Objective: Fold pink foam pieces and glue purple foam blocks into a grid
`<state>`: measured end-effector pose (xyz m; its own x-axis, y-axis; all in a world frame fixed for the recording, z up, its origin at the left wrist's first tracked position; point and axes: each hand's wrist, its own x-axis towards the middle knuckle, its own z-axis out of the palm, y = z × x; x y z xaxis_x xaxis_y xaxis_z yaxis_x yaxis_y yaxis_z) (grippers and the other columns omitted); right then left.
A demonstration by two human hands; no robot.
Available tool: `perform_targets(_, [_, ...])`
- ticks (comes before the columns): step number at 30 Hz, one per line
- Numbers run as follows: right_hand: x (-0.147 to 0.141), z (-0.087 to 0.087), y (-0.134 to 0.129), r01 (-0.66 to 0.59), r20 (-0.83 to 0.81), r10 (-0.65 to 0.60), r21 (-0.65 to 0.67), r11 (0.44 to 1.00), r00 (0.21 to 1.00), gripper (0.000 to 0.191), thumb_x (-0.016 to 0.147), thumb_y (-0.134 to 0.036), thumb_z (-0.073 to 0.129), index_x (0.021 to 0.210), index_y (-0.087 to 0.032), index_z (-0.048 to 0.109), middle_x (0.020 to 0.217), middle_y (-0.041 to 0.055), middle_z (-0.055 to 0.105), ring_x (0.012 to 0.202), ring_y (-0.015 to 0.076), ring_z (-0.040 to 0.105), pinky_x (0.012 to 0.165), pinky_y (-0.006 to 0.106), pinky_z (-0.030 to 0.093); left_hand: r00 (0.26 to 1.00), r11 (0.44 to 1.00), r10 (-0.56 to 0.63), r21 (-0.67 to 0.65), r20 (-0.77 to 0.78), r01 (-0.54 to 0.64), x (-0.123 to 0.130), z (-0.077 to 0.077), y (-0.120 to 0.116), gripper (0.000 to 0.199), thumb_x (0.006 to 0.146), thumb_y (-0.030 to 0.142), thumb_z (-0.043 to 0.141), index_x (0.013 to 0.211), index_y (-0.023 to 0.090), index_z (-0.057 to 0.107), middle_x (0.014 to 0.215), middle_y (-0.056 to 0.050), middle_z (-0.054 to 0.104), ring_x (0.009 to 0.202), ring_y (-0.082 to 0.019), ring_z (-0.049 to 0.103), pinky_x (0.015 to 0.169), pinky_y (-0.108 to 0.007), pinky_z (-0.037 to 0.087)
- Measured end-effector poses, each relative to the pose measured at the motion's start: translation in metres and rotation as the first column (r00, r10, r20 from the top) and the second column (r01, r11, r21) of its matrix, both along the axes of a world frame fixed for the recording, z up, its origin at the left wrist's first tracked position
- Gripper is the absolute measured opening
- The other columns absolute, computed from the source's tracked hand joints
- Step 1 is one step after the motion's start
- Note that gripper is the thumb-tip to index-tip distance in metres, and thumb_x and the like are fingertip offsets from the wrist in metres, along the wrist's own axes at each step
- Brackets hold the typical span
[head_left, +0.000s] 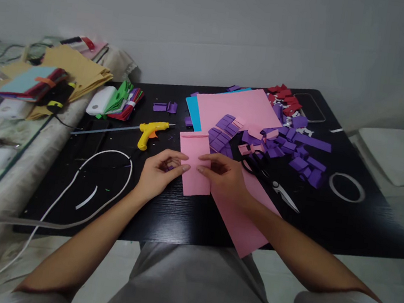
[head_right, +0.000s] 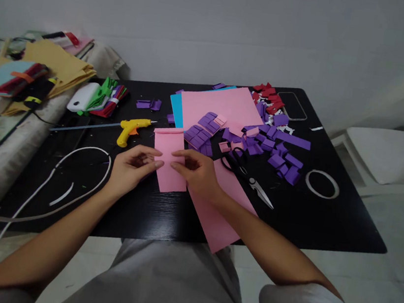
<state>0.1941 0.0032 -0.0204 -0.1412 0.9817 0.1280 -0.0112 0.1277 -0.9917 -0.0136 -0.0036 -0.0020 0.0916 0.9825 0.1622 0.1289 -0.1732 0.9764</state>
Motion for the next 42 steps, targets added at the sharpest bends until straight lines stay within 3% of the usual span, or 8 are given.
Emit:
perform_targets(5, [-0.001, 0.002, -0.003, 0.072, 0.024, -0.073, 0.033, 0.997, 0.997, 0.035, 0.075, -0.037, 0.09, 0.108, -0.027, 0.083, 0.081, 0.0008, 0.075, 0.068, 0.0163, 0.061, 0.063, 0.031, 0.051, 0.996, 0.997, 0.045, 0.066, -0.071, -0.04, -0.001, -0.002, -0.002, 0.025, 0.08, 0.035, 0.088, 0.101, 0.023, 0.082, 0.077, 0.0, 0.07, 0.067, -0.012, 0.059, 0.067, -0.026, 0.051])
perform_targets(11, [-0.001, 0.005, -0.007, 0.097, 0.025, -0.1, 0.082, 0.992, 0.995, 0.025, 0.079, -0.036, 0.089, 0.102, -0.026, 0.085, 0.09, 0.0031, 0.081, 0.074, 0.0179, 0.069, 0.073, 0.033, 0.059, 0.969, 0.949, 0.09, 0.314, -0.231, -0.013, -0.003, 0.0, -0.004, 0.018, 0.088, 0.028, 0.082, 0.105, 0.025, 0.084, 0.086, -0.003, 0.074, 0.076, -0.014, 0.066, 0.072, -0.027, 0.053])
perform_targets(18, [0.003, 0.012, -0.005, 0.1, 0.128, -0.155, 0.356, 0.929, 0.98, 0.009, 0.086, -0.028, 0.085, 0.095, -0.028, 0.084, 0.092, 0.0025, 0.069, 0.087, 0.0176, 0.066, 0.082, 0.034, 0.058, 0.955, 0.866, 0.136, 0.5, -0.264, 0.015, -0.004, 0.005, 0.0, 0.006, 0.087, 0.022, 0.082, 0.093, 0.023, 0.083, 0.091, -0.004, 0.073, 0.084, -0.016, 0.068, 0.077, -0.029, 0.056])
perform_targets(22, [0.004, 0.02, -0.006, -0.014, 0.112, -0.028, 0.355, 0.935, 0.993, 0.003, 0.089, -0.027, 0.079, 0.089, -0.024, 0.08, 0.094, 0.003, 0.073, 0.091, 0.0183, 0.069, 0.087, 0.035, 0.056, 0.971, 0.931, -0.035, 0.345, -0.235, 0.117, -0.003, 0.008, -0.002, 0.002, 0.091, 0.022, 0.077, 0.091, 0.02, 0.078, 0.087, -0.003, 0.075, 0.079, -0.014, 0.07, 0.075, -0.027, 0.056])
perform_targets(25, [0.002, 0.022, -0.008, -0.118, 0.114, 0.094, 0.227, 0.967, 0.989, 0.009, 0.091, -0.029, 0.074, 0.089, -0.022, 0.079, 0.086, 0.002, 0.077, 0.079, 0.0159, 0.068, 0.076, 0.03, 0.054, 0.977, 0.968, -0.108, 0.205, -0.182, 0.144, -0.001, 0.007, -0.006, 0.007, 0.09, 0.025, 0.077, 0.086, 0.019, 0.075, 0.07, 0.001, 0.072, 0.059, -0.01, 0.063, 0.058, -0.022, 0.05])
perform_targets(28, [0.002, 0.021, -0.007, -0.123, 0.098, 0.117, 0.058, 0.991, 0.988, 0.015, 0.088, -0.035, 0.076, 0.086, -0.021, 0.08, 0.081, 0.0016, 0.078, 0.072, 0.015, 0.066, 0.066, 0.028, 0.05, 0.985, 0.986, -0.151, 0.062, -0.08, 0.156, 0.002, 0.006, -0.006, 0.013, 0.088, 0.029, 0.077, 0.082, 0.019, 0.073, 0.061, 0.003, 0.068, 0.051, -0.01, 0.061, 0.051, -0.021, 0.048])
perform_targets(33, [0.006, 0.018, 0.003, -0.132, 0.026, 0.135, -0.093, 0.987, 0.991, 0.022, 0.081, -0.041, 0.079, 0.08, -0.019, 0.079, 0.08, 0.0028, 0.078, 0.074, 0.0167, 0.068, 0.069, 0.029, 0.053, 0.991, 0.981, -0.123, -0.146, 0.059, 0.13, 0.003, 0.003, 0.001, 0.018, 0.085, 0.034, 0.08, 0.08, 0.017, 0.075, 0.058, 0.002, 0.068, 0.047, -0.011, 0.06, 0.049, -0.021, 0.047])
perform_targets(42, [0.013, 0.016, 0.011, -0.119, -0.03, 0.115, -0.254, 0.96, 0.993, 0.029, 0.076, -0.045, 0.084, 0.072, -0.018, 0.075, 0.071, 0.0014, 0.072, 0.067, 0.0145, 0.064, 0.066, 0.029, 0.053, 0.989, 0.957, -0.017, -0.284, 0.145, 0.058, 0.001, 0.001, 0.01, 0.023, 0.074, 0.036, 0.089, 0.076, 0.015, 0.079, 0.055, -0.001, 0.068, 0.046, -0.01, 0.056, 0.046, -0.02, 0.042])
